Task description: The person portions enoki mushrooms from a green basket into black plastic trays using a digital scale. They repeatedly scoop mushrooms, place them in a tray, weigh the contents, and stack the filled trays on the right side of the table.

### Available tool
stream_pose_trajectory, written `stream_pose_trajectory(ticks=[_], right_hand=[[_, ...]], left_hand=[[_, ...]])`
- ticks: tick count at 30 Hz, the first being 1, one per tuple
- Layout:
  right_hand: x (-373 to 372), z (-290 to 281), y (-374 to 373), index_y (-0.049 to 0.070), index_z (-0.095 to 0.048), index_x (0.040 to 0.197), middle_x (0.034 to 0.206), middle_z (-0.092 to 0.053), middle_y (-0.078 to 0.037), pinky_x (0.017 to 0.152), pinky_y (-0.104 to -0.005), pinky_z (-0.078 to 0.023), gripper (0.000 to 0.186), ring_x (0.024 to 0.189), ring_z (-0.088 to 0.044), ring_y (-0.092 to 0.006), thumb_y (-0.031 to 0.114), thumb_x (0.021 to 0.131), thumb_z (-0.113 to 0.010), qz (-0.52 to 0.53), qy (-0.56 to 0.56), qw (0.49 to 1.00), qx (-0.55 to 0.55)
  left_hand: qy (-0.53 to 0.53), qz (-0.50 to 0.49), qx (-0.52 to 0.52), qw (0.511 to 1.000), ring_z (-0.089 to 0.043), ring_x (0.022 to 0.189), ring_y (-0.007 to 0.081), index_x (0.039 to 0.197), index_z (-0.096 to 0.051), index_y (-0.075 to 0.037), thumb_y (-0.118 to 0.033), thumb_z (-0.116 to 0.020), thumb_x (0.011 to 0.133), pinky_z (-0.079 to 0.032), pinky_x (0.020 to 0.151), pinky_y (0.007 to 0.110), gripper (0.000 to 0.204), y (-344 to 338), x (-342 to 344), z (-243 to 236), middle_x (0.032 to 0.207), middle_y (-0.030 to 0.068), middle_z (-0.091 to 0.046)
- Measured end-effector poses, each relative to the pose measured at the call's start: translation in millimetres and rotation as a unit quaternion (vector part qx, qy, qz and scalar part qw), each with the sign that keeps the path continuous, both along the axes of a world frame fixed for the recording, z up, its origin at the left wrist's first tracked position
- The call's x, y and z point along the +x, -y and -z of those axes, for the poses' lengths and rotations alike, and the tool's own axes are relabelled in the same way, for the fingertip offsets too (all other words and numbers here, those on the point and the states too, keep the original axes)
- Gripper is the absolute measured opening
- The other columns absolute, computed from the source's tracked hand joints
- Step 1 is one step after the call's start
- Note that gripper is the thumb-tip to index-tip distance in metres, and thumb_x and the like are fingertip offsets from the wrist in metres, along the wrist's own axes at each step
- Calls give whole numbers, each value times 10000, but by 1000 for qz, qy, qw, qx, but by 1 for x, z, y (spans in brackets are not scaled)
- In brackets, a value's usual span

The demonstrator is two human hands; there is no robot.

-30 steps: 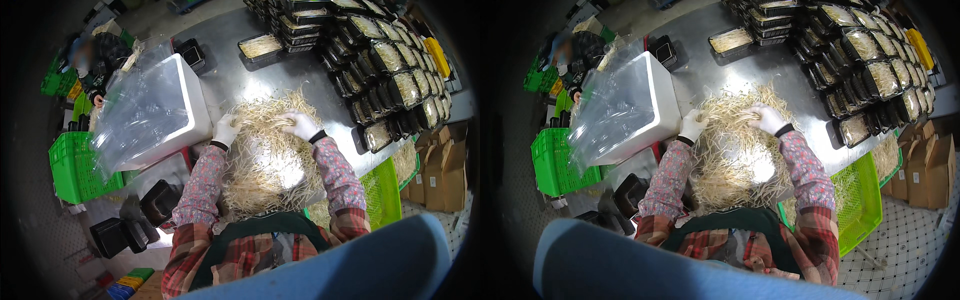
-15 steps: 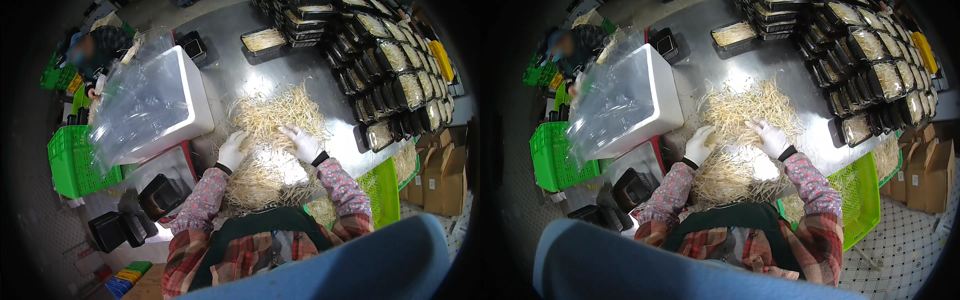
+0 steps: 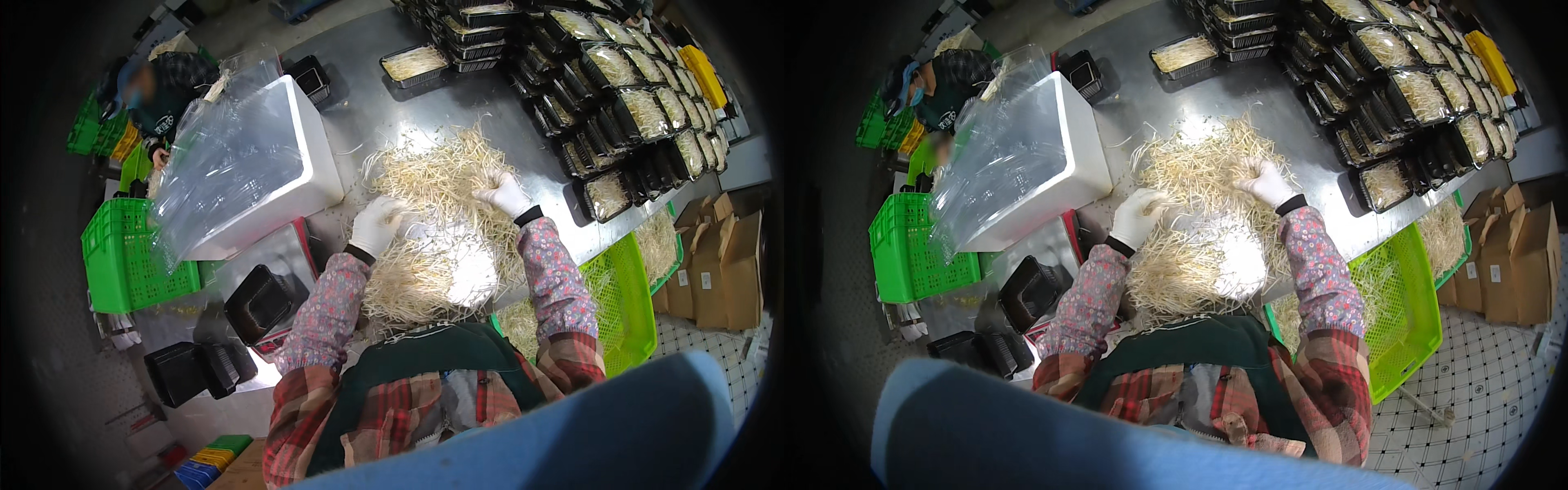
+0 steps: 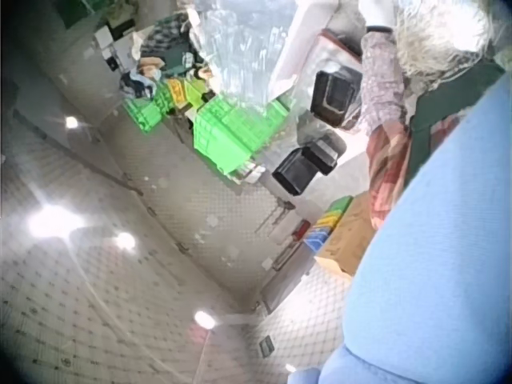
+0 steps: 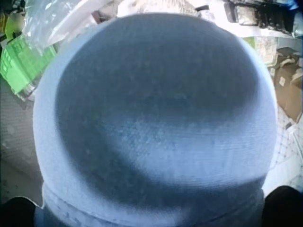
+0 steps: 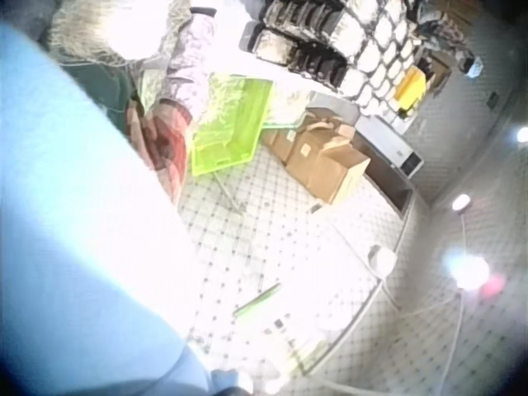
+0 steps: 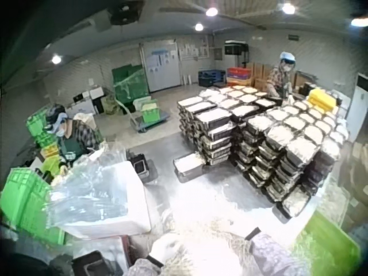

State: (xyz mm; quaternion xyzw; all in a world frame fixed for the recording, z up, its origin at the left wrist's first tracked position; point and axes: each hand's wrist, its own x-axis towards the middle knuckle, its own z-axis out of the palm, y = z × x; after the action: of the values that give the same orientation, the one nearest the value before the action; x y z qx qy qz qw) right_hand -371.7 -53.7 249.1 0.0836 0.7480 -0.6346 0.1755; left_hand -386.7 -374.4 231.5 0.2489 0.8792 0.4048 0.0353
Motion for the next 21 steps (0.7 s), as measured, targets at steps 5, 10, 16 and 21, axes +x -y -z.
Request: stream_pose_trajectory(ticks=[5, 10, 16, 21], right_hand=[[-5, 13, 20, -18, -429, 1417, 1289, -590, -119, 950, -278, -478, 680, 1098, -589, -174, -17, 807, -729, -27, -97, 995, -25], [1, 12, 64, 83, -400, 1466, 1424, -504, -91, 1076, -323, -403, 725, 1284, -481, -197, -79, 809, -663, -105, -153, 982, -36], [1, 41, 48, 118, -475, 1424, 1353, -577, -73, 957, -296, -487, 625, 1059, -581, -178, -46, 846, -649, -20, -129, 990, 50], [8, 58, 39, 118, -542, 1369, 1333, -586, -143, 1023, -357, -453, 549, 1208, -563, -292, 153, 848, -712, -2, -184, 950, 251]], left_hand=[[-23, 28, 12, 999, -595, 1122, 273, 1277, -599, -101, -7, -691, 785, -473, 963, 315, 509, -8, 19, -15, 1208, 121, -620], [0, -17, 19, 1000, -483, 1286, 305, 1381, -486, -59, -31, -694, 760, -396, 1071, 356, 656, 7, 47, -7, 1373, 154, -517], [95, -197, 129, 967, -561, 1208, 197, 1386, -505, -76, -48, -681, 827, -464, 966, 312, 587, 51, 117, -5, 1357, 96, -547], [213, -243, 203, 924, -612, 1090, 157, 1369, -508, -46, -57, -673, 859, -469, 936, 297, 537, 81, 199, 33, 1279, 76, -599]])
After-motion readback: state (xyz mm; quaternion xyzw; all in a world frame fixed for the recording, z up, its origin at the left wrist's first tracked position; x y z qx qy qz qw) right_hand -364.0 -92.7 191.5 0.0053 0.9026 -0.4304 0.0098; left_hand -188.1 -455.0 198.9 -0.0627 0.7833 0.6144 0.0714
